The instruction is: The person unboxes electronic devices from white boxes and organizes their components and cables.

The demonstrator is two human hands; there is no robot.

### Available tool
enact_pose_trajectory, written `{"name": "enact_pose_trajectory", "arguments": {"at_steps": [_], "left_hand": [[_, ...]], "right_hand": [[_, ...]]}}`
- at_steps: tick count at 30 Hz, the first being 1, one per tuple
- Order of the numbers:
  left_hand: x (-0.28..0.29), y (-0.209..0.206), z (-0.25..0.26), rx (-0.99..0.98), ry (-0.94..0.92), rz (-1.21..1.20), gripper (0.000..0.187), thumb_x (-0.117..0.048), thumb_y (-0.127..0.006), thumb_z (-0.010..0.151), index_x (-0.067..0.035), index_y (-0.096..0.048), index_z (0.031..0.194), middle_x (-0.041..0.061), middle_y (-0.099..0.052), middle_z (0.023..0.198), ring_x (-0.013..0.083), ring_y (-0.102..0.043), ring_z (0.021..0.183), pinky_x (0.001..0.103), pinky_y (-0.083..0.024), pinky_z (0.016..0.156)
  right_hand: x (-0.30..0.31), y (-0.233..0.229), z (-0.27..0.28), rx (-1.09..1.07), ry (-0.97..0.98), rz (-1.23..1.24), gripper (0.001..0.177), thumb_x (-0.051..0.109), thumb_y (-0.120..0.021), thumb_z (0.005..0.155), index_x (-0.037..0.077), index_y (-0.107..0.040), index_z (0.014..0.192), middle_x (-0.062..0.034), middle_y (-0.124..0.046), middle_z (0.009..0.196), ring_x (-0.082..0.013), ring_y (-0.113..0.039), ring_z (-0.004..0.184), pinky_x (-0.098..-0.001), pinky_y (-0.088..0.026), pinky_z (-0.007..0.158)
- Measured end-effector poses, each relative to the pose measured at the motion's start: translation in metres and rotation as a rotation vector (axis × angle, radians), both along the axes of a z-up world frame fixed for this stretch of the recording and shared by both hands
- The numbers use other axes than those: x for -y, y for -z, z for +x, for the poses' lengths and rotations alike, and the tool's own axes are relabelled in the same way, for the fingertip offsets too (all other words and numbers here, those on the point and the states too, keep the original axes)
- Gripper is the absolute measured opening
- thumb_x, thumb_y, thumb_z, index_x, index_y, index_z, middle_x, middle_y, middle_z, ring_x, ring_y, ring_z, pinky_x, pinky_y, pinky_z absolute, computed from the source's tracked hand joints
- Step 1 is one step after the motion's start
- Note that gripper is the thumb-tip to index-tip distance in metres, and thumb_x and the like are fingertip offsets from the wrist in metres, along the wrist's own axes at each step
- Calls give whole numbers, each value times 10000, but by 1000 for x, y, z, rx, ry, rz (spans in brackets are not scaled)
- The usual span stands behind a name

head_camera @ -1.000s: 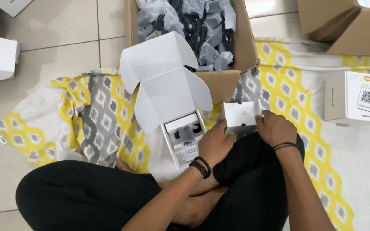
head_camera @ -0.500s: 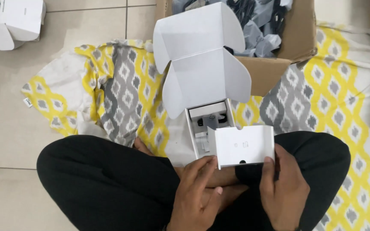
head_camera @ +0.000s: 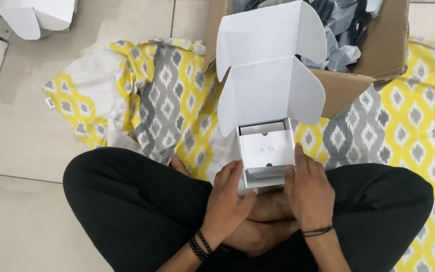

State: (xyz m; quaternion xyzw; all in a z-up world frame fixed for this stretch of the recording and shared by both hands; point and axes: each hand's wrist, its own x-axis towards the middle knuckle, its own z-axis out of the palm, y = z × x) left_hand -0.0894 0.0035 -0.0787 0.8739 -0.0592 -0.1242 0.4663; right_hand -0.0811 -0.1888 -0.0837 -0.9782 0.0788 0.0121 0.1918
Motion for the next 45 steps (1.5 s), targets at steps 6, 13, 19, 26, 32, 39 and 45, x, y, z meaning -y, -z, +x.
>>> {"name": "enact_pose_trajectory", "arguments": {"at_steps": [6,13,19,26,32,39,45], "left_hand": [[16,-3,26,341,180,318,560,-185,-693,868,18,-559,1372,156,-557,1365,347,-493,1289,465,-418,1071],[45,37,77,680,500,651,147,-106,-662,863,-64,-704,997,84,-648,1102,291,-562,1149,465,-445,1061],[29,-2,65,685,224,379,241,-162,-696,874,-64,-697,1095,119,-616,1192,295,-550,1184,447,-438,1062],[-1,-9,102,336,-309,-298,696,-523,-483,1069,-6,-382,1524,200,-419,1527,313,-399,1448,440,-323,1212],[-7,7,96,-177,-174,-687,960,-731,-266,986,47,-397,1532,217,-522,1523,319,-495,1431,422,-359,1198],[-8,25,67,-236,-209,-674,933,-727,-255,987,36,-489,1470,194,-616,1388,293,-572,1329,411,-429,1143],[0,11,64,-177,-160,-454,638,-427,-543,962,-12,-506,1446,168,-574,1373,263,-558,1292,394,-478,1057]], "right_hand": [[0,24,2,-3,-48,-92,623,184,-614,907,-39,-443,1462,-227,-610,1311,-376,-636,1081,-444,-592,780],[6,33,3,-184,-14,19,906,95,-638,769,-32,-250,1578,-226,-576,1296,-409,-617,1080,-476,-591,773],[24,22,16,-50,139,478,793,155,-688,838,11,-334,1533,-183,-573,1402,-323,-616,1173,-406,-546,908],[54,-1,71,187,58,1056,975,714,-388,999,-62,-316,1585,-220,-436,1562,-312,-417,1473,-424,-348,1189],[54,14,62,38,59,1287,1117,860,-232,911,-61,-459,1500,-227,-551,1489,-300,-514,1406,-409,-342,1209],[49,25,27,-2,265,1423,972,794,-296,937,-20,-514,1422,-190,-591,1384,-288,-552,1318,-415,-412,1137],[49,15,28,-63,192,1392,792,634,-434,981,-30,-529,1402,-186,-601,1371,-282,-565,1298,-391,-454,1096]]}}
